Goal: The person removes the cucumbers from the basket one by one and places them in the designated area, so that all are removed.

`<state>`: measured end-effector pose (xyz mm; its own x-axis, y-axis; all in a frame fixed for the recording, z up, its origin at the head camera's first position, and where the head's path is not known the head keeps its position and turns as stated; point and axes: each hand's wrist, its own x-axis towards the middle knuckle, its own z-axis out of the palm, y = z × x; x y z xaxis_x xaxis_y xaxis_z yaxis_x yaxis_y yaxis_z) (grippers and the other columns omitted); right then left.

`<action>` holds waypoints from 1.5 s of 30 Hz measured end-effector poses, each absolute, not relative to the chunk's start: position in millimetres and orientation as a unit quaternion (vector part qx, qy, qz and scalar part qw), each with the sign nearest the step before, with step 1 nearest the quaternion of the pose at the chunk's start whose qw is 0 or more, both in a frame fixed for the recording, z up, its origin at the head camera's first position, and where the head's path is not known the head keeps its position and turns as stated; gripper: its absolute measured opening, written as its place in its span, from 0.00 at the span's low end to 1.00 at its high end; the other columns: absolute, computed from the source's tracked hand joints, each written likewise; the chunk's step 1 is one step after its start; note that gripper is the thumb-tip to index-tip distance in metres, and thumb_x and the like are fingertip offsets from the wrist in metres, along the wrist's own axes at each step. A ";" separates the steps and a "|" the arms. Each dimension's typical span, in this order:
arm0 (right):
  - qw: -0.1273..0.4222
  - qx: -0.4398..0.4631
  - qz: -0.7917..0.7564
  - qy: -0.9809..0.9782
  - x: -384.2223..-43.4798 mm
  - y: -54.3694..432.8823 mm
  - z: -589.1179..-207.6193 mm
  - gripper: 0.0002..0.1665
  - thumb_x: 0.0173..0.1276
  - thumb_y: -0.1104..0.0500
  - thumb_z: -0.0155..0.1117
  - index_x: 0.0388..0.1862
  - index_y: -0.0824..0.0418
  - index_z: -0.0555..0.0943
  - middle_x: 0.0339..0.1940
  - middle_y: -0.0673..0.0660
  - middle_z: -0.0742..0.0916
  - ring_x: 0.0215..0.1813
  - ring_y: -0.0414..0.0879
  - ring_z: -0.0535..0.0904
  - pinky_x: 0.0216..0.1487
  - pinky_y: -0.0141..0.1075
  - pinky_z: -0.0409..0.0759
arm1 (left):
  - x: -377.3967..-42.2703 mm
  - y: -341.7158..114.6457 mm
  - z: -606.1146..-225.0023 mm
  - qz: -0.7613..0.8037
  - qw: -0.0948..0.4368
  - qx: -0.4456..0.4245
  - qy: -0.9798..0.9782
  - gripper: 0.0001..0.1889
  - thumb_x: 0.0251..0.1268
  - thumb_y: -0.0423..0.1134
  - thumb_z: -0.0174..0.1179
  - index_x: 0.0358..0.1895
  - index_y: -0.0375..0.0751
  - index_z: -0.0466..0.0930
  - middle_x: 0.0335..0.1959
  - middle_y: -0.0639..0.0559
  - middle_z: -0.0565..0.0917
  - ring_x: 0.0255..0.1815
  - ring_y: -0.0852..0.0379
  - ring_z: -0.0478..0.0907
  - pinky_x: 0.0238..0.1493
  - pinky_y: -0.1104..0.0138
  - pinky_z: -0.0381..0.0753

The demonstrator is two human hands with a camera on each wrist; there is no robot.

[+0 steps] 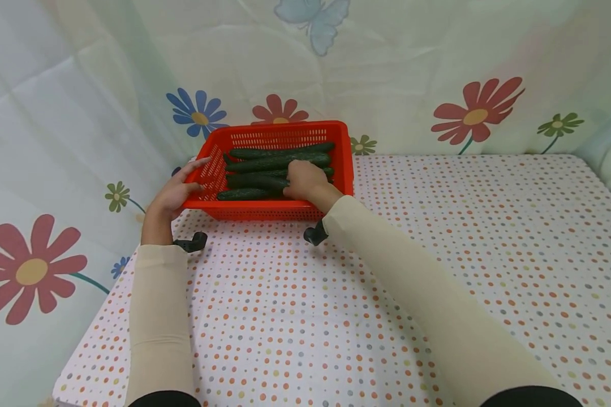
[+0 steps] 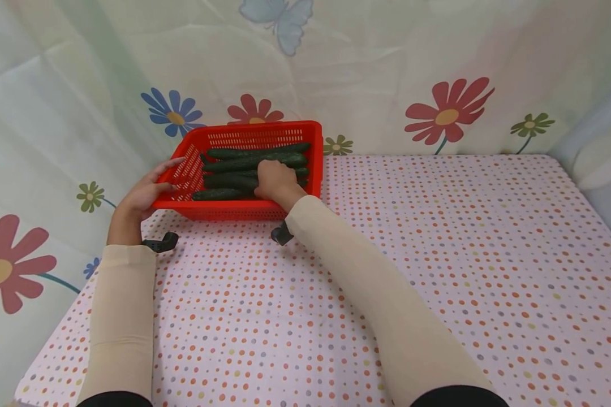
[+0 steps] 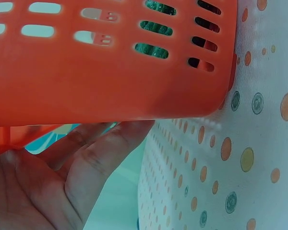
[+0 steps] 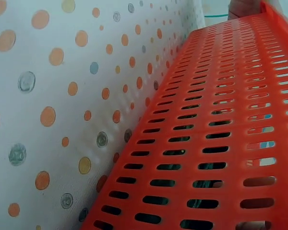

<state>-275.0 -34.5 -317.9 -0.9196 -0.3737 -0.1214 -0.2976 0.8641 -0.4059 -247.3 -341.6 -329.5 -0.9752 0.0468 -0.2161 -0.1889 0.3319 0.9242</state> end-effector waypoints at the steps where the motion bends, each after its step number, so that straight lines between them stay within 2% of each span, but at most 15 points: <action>1: 0.095 -0.176 -0.198 0.959 -275.0 -34.2 -317.8 0.20 0.66 0.52 0.66 0.52 0.61 0.79 0.47 0.55 0.86 0.41 0.47 0.80 0.50 0.44 0.84 | -247.6 -341.8 -329.6 0.576 0.102 -0.045 0.810 0.36 0.71 0.30 0.48 0.75 0.71 0.56 0.77 0.43 0.54 0.68 0.40 0.64 0.42 0.69 0.86; 5: 0.086 -0.182 -0.218 0.955 -274.9 -34.0 -318.0 0.16 0.67 0.52 0.65 0.48 0.60 0.81 0.43 0.55 0.86 0.40 0.48 0.80 0.49 0.44 0.83 | -247.6 -342.1 -330.4 0.571 0.096 -0.052 0.813 0.36 0.71 0.30 0.50 0.74 0.73 0.57 0.76 0.45 0.55 0.68 0.41 0.65 0.44 0.68 0.86; 12: 0.078 -0.198 -0.248 0.945 -274.1 -33.0 -318.9 0.21 0.67 0.51 0.65 0.54 0.60 0.79 0.54 0.56 0.84 0.49 0.48 0.80 0.59 0.44 0.81 | -247.0 -342.5 -330.5 0.573 0.095 -0.052 0.812 0.36 0.71 0.31 0.50 0.75 0.73 0.56 0.77 0.45 0.54 0.69 0.41 0.64 0.45 0.68 0.86; 21: 0.058 -0.229 -0.299 0.925 -272.5 -30.3 -320.7 0.23 0.67 0.49 0.66 0.57 0.57 0.76 0.52 0.56 0.83 0.45 0.48 0.77 0.55 0.43 0.81 | -247.8 -341.4 -328.4 0.579 0.100 -0.044 0.808 0.37 0.71 0.29 0.48 0.76 0.70 0.55 0.77 0.43 0.54 0.69 0.40 0.64 0.41 0.70 0.86; 27: 0.042 -0.235 -0.332 0.913 -270.4 -29.5 -320.2 0.26 0.68 0.48 0.65 0.61 0.56 0.74 0.51 0.56 0.84 0.50 0.48 0.77 0.56 0.42 0.80 | -247.6 -341.8 -328.8 0.581 0.099 -0.040 0.807 0.37 0.71 0.28 0.48 0.76 0.69 0.55 0.76 0.43 0.54 0.68 0.41 0.65 0.41 0.70 0.86; 34: 0.003 -0.240 -0.356 0.903 -263.6 -27.3 -317.6 0.24 0.69 0.47 0.63 0.61 0.54 0.75 0.54 0.55 0.84 0.52 0.48 0.78 0.56 0.43 0.80 | -247.9 -341.8 -329.3 0.580 0.100 -0.049 0.807 0.36 0.71 0.29 0.48 0.75 0.71 0.56 0.76 0.44 0.54 0.67 0.41 0.65 0.41 0.70 0.86; 45: 0.003 -0.235 -0.418 0.878 -260.9 -21.0 -317.1 0.27 0.57 0.47 0.75 0.54 0.53 0.81 0.54 0.53 0.85 0.55 0.47 0.78 0.58 0.42 0.80 | -247.5 -341.0 -330.4 0.581 0.100 -0.051 0.806 0.36 0.71 0.29 0.48 0.75 0.70 0.56 0.76 0.44 0.54 0.68 0.41 0.65 0.41 0.70 0.86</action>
<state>-260.9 -21.0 -317.1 -0.8896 -0.4147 0.1912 -0.4099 0.5409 -0.7344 -247.5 -341.0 -330.4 -0.9750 0.0339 -0.2197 -0.1978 0.3194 0.9268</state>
